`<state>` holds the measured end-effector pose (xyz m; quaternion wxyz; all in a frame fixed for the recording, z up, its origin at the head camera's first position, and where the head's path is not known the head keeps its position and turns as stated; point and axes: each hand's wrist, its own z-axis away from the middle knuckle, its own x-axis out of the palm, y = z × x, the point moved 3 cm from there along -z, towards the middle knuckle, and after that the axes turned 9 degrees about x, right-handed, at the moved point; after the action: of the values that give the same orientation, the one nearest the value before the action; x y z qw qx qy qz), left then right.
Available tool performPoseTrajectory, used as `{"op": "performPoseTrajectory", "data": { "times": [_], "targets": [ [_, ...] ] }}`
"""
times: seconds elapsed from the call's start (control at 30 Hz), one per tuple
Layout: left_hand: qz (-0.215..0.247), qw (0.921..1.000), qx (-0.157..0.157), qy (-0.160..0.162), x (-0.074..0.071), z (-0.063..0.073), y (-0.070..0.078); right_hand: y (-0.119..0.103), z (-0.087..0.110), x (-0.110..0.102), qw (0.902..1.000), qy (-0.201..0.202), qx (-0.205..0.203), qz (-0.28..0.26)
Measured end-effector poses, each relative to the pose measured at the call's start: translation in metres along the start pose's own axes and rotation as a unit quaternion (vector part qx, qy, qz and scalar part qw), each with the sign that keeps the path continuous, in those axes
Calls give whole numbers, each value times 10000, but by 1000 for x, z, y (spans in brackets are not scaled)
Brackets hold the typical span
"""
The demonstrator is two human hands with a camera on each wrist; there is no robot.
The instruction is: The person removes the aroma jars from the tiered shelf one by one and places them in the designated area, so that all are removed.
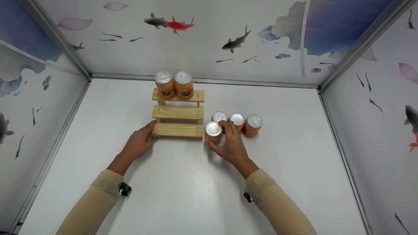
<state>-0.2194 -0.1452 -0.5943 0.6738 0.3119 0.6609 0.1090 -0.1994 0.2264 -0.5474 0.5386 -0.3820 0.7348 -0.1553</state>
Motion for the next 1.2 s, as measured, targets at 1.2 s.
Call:
{"op": "performPoseTrajectory", "data": {
  "times": [1.2],
  "targets": [
    [30, 10000, -1, -72, -2, 0, 1, 24, 9, 0, 9983, -575, 82, 38]
  ]
}}
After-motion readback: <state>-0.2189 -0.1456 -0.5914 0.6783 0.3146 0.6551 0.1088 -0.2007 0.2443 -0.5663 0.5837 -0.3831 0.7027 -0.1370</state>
